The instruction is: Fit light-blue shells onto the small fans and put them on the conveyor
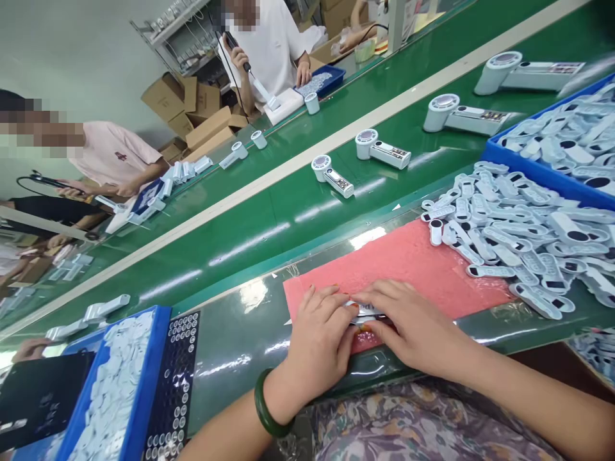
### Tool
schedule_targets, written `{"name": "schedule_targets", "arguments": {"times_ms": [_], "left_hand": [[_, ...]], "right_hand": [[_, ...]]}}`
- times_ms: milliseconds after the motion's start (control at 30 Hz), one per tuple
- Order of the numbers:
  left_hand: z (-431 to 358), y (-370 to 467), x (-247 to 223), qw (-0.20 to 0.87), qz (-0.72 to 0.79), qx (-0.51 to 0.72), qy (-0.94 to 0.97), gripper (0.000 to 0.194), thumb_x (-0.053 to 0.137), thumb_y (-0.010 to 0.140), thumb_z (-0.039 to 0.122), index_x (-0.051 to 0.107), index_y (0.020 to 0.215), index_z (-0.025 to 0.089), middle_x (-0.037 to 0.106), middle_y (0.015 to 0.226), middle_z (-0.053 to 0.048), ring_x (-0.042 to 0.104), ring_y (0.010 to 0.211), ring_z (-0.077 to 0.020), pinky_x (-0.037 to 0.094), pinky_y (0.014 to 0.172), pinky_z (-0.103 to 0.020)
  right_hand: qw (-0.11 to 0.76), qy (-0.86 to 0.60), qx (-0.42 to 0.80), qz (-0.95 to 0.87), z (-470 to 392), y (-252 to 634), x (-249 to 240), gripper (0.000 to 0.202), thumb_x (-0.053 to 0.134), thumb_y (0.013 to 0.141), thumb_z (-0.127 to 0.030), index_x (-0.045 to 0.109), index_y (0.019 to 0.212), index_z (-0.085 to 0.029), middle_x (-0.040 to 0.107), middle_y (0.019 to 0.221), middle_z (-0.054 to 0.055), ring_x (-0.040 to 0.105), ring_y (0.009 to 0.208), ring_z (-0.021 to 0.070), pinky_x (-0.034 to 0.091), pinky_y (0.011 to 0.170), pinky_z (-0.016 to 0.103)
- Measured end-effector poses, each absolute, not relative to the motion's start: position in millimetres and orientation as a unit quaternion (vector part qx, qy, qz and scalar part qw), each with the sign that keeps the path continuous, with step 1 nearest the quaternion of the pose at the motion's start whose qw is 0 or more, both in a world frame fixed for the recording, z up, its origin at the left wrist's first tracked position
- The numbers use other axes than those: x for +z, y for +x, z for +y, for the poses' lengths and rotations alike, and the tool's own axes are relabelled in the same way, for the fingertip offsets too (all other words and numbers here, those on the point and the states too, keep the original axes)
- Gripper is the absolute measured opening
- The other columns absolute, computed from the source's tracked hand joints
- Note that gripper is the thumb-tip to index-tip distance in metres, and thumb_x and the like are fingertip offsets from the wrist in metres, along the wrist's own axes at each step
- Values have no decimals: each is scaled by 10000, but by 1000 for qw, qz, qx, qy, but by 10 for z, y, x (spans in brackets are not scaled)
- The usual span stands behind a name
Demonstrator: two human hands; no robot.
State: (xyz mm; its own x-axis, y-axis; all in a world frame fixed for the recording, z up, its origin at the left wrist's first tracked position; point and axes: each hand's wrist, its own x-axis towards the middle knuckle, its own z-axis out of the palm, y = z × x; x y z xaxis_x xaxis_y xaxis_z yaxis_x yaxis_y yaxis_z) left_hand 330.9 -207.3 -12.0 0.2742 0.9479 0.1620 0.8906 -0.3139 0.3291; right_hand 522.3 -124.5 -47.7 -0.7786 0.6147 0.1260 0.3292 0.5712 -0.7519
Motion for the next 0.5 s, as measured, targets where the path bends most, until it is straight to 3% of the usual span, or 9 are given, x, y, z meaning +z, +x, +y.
{"name": "schedule_targets", "arguments": {"times_ms": [167,300,500], "left_hand": [[-2031,3291,-128,81,566,158,805,248,581,915,219,574,1159,173,697,1207,-108,582,1241,-321,429,1080,-613],[-1994,3278,-144,86,568,155,804,241,574,908,191,578,1148,172,694,1187,-98,592,1185,-289,424,1088,-562],[-1954,3269,-71,102,560,112,814,268,582,915,260,578,1168,172,672,1156,-95,564,1144,-282,458,1027,-497]], "right_hand": [[207,-228,333,-891,-1255,5245,-587,342,489,1001,-201,492,1342,-188,585,1215,102,515,1092,272,446,969,497],[227,-223,279,-906,-1280,5229,-644,327,427,1015,-214,499,1326,-144,600,1195,128,523,1063,299,469,925,526],[244,-243,340,-875,-1281,5227,-663,310,463,1014,-255,517,1315,-208,610,1209,88,541,1092,259,492,944,489]]}}
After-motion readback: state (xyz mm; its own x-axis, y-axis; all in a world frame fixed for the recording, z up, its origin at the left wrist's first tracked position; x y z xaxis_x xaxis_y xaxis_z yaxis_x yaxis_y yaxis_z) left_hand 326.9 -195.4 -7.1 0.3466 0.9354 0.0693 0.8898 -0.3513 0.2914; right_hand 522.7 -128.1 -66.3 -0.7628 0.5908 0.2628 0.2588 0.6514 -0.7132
